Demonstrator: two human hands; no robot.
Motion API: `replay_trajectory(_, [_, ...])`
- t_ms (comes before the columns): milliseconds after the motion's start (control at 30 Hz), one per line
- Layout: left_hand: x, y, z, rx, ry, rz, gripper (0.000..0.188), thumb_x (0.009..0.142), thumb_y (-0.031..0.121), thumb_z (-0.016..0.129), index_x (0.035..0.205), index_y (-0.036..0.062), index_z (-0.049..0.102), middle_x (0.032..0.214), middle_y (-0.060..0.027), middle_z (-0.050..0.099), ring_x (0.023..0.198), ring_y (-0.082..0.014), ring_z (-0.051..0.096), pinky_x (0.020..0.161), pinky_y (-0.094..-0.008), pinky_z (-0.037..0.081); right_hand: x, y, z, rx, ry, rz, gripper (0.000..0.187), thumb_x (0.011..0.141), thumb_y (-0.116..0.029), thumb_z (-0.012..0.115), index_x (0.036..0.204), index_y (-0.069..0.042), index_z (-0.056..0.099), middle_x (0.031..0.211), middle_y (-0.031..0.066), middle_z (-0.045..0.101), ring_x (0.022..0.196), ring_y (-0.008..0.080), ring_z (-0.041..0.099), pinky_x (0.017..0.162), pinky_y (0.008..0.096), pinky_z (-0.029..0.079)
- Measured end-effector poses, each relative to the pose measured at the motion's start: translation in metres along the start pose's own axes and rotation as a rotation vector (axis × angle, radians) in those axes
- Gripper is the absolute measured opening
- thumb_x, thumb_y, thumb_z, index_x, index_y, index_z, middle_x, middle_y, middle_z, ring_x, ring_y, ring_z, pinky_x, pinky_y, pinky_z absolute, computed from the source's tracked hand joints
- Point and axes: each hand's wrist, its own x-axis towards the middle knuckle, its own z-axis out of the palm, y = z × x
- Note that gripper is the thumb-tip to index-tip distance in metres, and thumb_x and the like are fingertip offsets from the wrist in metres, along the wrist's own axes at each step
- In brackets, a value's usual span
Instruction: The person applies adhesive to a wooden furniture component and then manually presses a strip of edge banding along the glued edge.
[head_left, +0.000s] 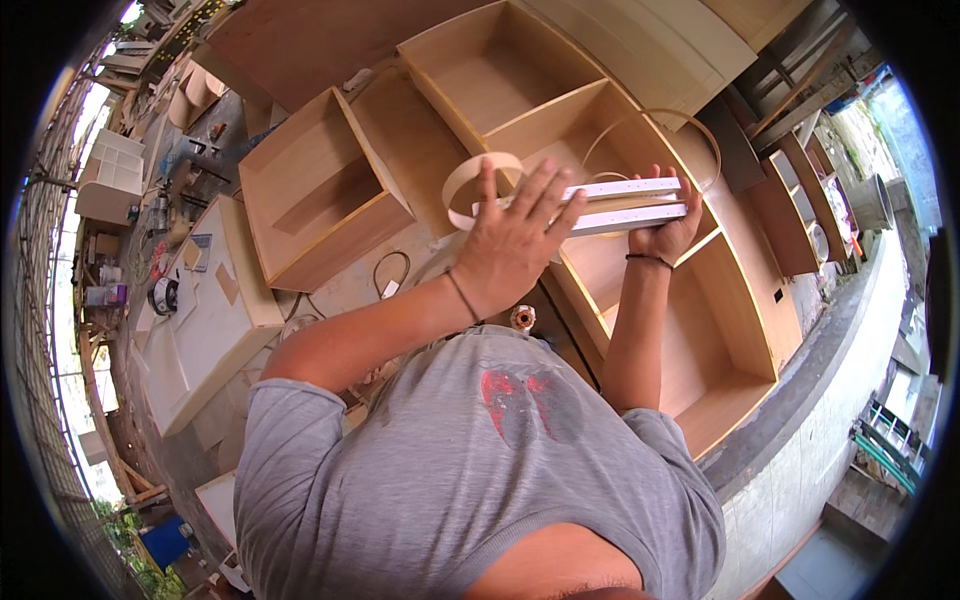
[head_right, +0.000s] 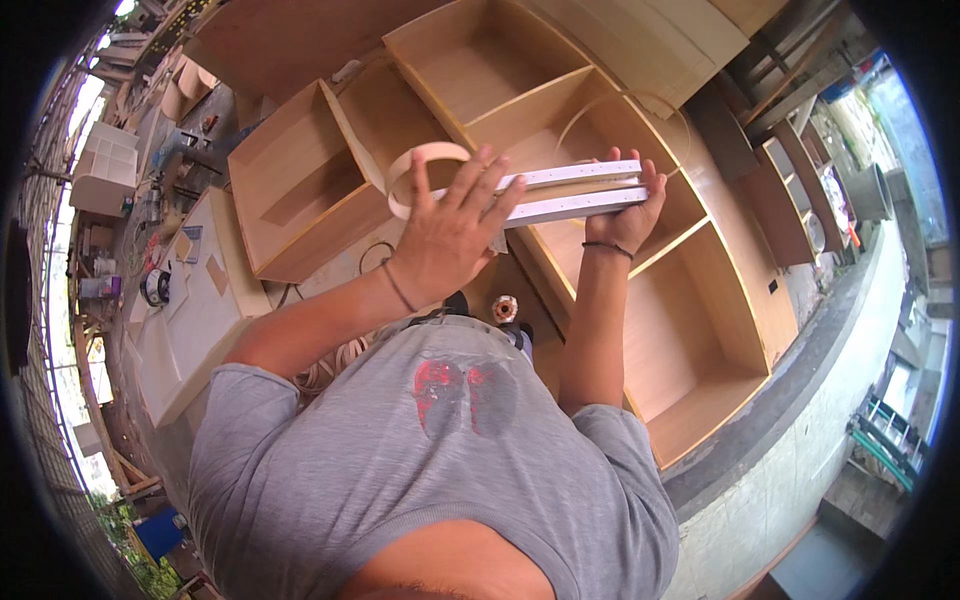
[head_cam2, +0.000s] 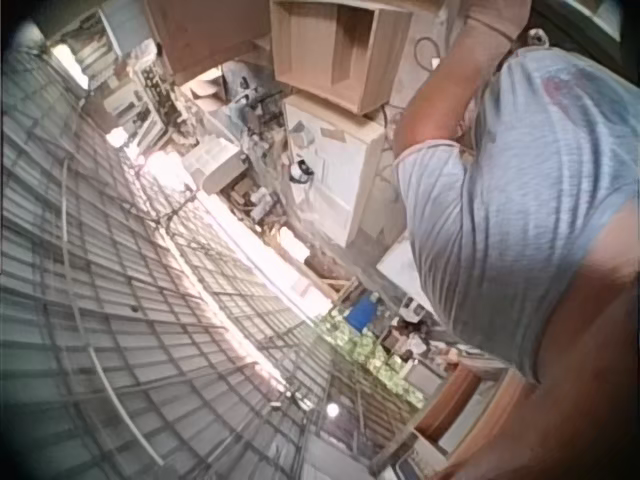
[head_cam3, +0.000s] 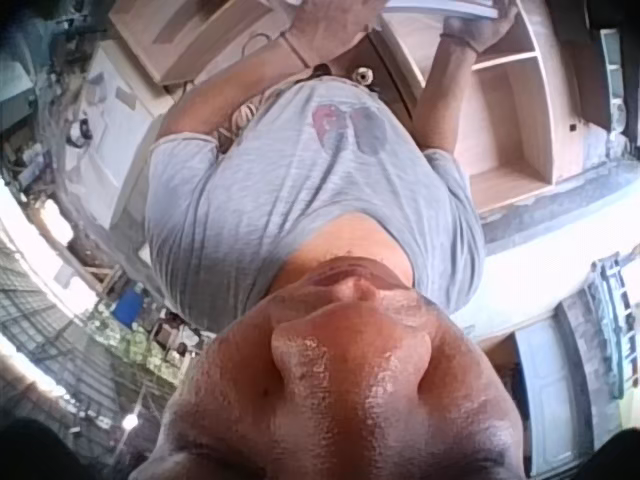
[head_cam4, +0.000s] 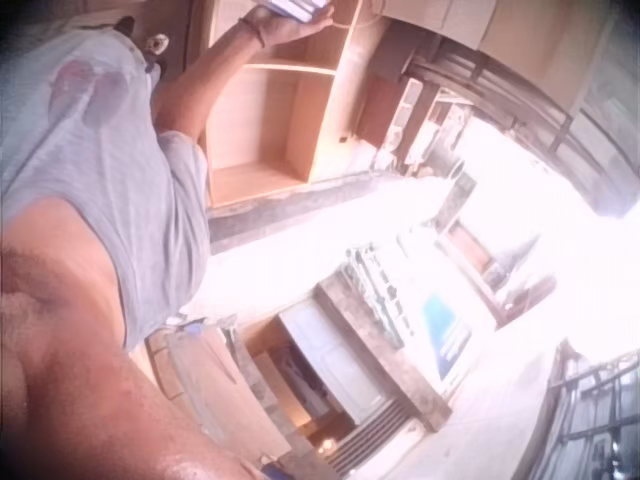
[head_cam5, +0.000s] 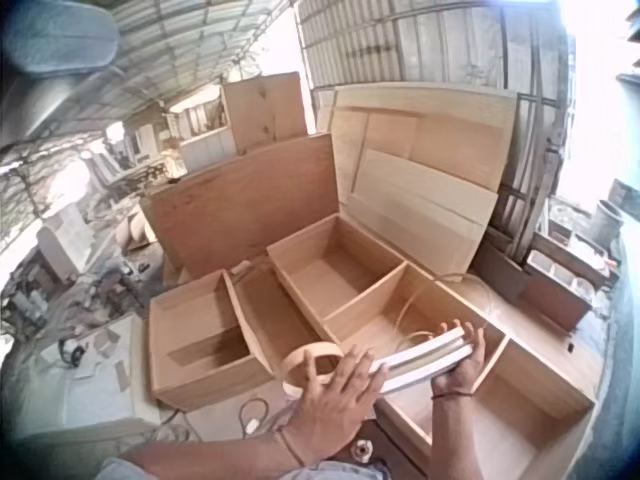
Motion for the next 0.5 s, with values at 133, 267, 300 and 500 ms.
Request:
replay_trajectory(133, [0.009, 0.015, 0.015, -0.11, 0.19, 0.11, 0.063, 0.08, 0.02, 0.055, 0.139, 0.0169, 0.034, 0.147, -0.0073, 0.027, 0.139, -0.024, 0.018, 0.1, -0.0732, 0.009, -0.001, -0.005, -0.011, -0.006, 0.093, 0.014, 0.032, 0.095, -0.036, 0.04, 0.097, -0.005, 0.048, 0.101, 0.0153, 0.054, 0.099, 0.0365, 0.056, 0.084, 0.0565, 0.046])
replay_trajectory(267, [-0.002, 0.017, 0.013, -0.21, 0.549, 0.244, 0.045, 0.088, 0.024, 0.051, 0.132, 0.0263, 0.04, 0.147, -0.0048, 0.03, 0.138, -0.0214, 0.023, 0.104, -0.0694, 0.003, -0.003, -0.018, -0.016, -0.036, 0.19, 0.047, 0.035, 0.097, -0.035, 0.034, 0.099, -0.002, 0.045, 0.102, 0.0183, 0.052, 0.104, 0.0379, 0.052, 0.095, 0.0524, 0.042])
replay_trajectory(300, [-0.015, 0.012, 0.019, -0.138, 0.573, 0.326, 0.041, 0.089, 0.027, 0.052, 0.129, 0.0264, 0.043, 0.145, -0.0047, 0.033, 0.138, -0.0216, 0.023, 0.105, -0.0684, 0.001, -0.001, -0.02, -0.015, -0.019, 0.193, 0.064, 0.035, 0.097, -0.035, 0.034, 0.099, -0.002, 0.044, 0.102, 0.0184, 0.052, 0.104, 0.0379, 0.052, 0.095, 0.0524, 0.041])
replay_trajectory(500, [0.007, -0.026, 0.027, 0.027, 0.488, 0.248, 0.044, 0.088, 0.02, 0.048, 0.131, 0.0268, 0.043, 0.143, -0.002, 0.038, 0.132, -0.0207, 0.033, 0.099, -0.0618, 0.026, -0.011, -0.019, -0.002, 0.017, 0.26, 0.114, 0.034, 0.098, -0.035, 0.035, 0.098, -0.002, 0.043, 0.1, 0.0171, 0.051, 0.101, 0.0361, 0.052, 0.095, 0.0509, 0.042])
